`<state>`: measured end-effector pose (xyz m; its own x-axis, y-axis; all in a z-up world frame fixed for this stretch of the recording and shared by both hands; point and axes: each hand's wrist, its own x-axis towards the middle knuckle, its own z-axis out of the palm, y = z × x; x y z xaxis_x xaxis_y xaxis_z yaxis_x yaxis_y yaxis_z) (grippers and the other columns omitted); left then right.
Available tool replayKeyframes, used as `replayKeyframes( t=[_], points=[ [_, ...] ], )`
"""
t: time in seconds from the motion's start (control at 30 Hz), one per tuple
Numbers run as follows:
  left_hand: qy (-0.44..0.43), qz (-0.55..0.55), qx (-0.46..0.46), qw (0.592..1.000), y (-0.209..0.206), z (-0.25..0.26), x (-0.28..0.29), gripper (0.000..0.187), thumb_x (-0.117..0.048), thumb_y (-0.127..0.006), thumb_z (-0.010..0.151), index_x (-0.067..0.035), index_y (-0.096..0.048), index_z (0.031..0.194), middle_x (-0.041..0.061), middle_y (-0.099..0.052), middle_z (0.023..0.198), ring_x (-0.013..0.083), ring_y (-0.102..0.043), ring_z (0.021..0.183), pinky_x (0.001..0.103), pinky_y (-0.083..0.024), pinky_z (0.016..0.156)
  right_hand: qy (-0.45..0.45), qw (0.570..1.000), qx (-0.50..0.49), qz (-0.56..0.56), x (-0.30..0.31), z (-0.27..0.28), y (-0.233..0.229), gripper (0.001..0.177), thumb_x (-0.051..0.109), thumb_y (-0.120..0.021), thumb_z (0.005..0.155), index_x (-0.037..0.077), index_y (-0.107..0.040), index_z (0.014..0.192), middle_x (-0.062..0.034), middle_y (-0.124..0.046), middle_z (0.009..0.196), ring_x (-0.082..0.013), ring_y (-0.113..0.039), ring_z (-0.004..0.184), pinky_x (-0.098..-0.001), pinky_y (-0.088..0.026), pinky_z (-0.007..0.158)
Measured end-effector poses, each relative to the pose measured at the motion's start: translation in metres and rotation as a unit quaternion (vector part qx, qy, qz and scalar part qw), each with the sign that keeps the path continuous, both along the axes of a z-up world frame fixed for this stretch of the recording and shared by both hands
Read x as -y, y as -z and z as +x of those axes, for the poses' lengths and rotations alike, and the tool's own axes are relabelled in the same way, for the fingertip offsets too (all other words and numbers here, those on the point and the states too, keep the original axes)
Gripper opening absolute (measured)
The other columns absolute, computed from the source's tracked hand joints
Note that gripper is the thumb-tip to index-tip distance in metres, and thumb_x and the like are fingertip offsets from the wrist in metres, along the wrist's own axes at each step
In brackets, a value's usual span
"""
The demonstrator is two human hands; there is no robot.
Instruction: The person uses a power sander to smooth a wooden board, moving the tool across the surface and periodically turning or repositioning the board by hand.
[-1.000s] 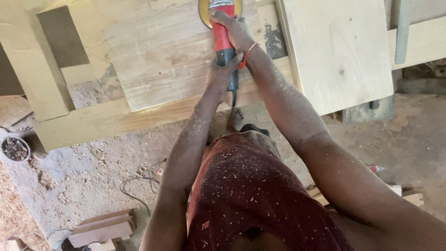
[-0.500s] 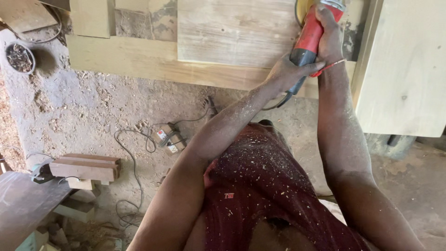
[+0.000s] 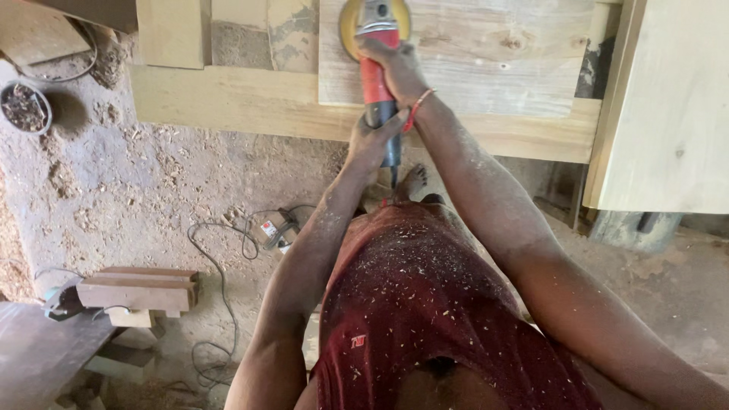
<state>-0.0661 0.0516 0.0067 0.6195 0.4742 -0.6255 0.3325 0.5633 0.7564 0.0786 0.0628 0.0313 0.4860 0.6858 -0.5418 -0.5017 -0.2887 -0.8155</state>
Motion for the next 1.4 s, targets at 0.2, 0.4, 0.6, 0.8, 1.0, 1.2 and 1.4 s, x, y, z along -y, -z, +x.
replayKeyframes(
  t=[0.2,0.4,0.6,0.8,1.0,1.2,1.4],
  points=[
    [-0.033,-0.04,0.025,0.998,-0.011,-0.039,-0.038,0.057,-0.04,-0.083,0.083,-0.003,-0.058,0.117,0.007,-0.068,0.087,0.0188,-0.068,0.072,0.035,-0.06,0.064,0.009,0.995,0.095,0.008,-0.044,-0.033,0.026,0.054,0.05,-0.082,0.076,0.0,-0.072,0.093,-0.005,-0.068,0.075,-0.014,-0.067,0.059,-0.0292,-0.059,0.052],
    [0.055,-0.03,-0.021,0.998,-0.008,-0.013,-0.031,0.061,-0.043,-0.083,0.081,-0.005,-0.058,0.12,0.006,-0.068,0.093,0.0166,-0.071,0.079,0.036,-0.064,0.07,0.066,0.996,0.061,0.01,-0.014,-0.01,0.01,0.041,0.041,-0.08,0.079,0.004,-0.071,0.094,-0.0042,-0.067,0.077,-0.0134,-0.067,0.062,-0.0304,-0.059,0.055],
    [0.145,-0.059,-0.001,0.988,-0.001,0.024,-0.006,0.065,-0.042,-0.085,0.076,-0.004,-0.057,0.12,0.009,-0.069,0.092,0.0211,-0.07,0.076,0.04,-0.065,0.071,0.155,0.986,0.047,0.039,0.035,0.022,-0.016,0.034,0.034,-0.08,0.082,0.003,-0.072,0.095,-0.0039,-0.067,0.077,-0.0136,-0.064,0.062,-0.0314,-0.055,0.054],
    [0.24,-0.013,0.045,0.97,0.004,0.07,0.022,0.06,-0.045,-0.082,0.082,-0.006,-0.06,0.121,0.007,-0.072,0.099,0.0158,-0.073,0.086,0.035,-0.065,0.078,0.214,0.975,0.063,-0.024,0.084,0.058,-0.02,0.042,0.037,-0.079,0.079,0.001,-0.071,0.099,-0.0071,-0.067,0.077,-0.0152,-0.065,0.059,-0.0305,-0.057,0.051],
    [0.3,-0.037,0.024,0.953,-0.006,0.119,0.064,0.064,-0.045,-0.084,0.078,-0.008,-0.06,0.125,0.006,-0.071,0.099,0.0174,-0.071,0.084,0.036,-0.065,0.077,0.302,0.952,0.031,-0.042,0.146,0.102,-0.004,0.042,0.033,-0.079,0.081,-0.001,-0.064,0.1,-0.0103,-0.067,0.078,-0.0186,-0.068,0.059,-0.0336,-0.06,0.052],
    [0.335,-0.022,0.09,0.938,-0.006,0.156,0.105,0.063,-0.048,-0.085,0.077,-0.008,-0.066,0.122,0.005,-0.074,0.101,0.0147,-0.072,0.085,0.033,-0.062,0.077,0.342,0.94,0.022,-0.002,0.2,0.124,-0.014,0.044,0.034,-0.076,0.085,-0.004,-0.066,0.105,-0.0121,-0.067,0.076,-0.0206,-0.067,0.058,-0.0355,-0.06,0.053],
    [0.361,-0.034,0.093,0.927,-0.008,0.151,0.121,0.065,-0.052,-0.085,0.075,-0.008,-0.068,0.12,0.005,-0.075,0.1,0.0133,-0.073,0.086,0.031,-0.061,0.075,0.356,0.934,0.02,0.008,0.221,0.112,-0.029,0.044,0.037,-0.075,0.088,-0.002,-0.066,0.107,-0.012,-0.067,0.078,-0.0203,-0.068,0.06,-0.0355,-0.06,0.054]
  ],
)
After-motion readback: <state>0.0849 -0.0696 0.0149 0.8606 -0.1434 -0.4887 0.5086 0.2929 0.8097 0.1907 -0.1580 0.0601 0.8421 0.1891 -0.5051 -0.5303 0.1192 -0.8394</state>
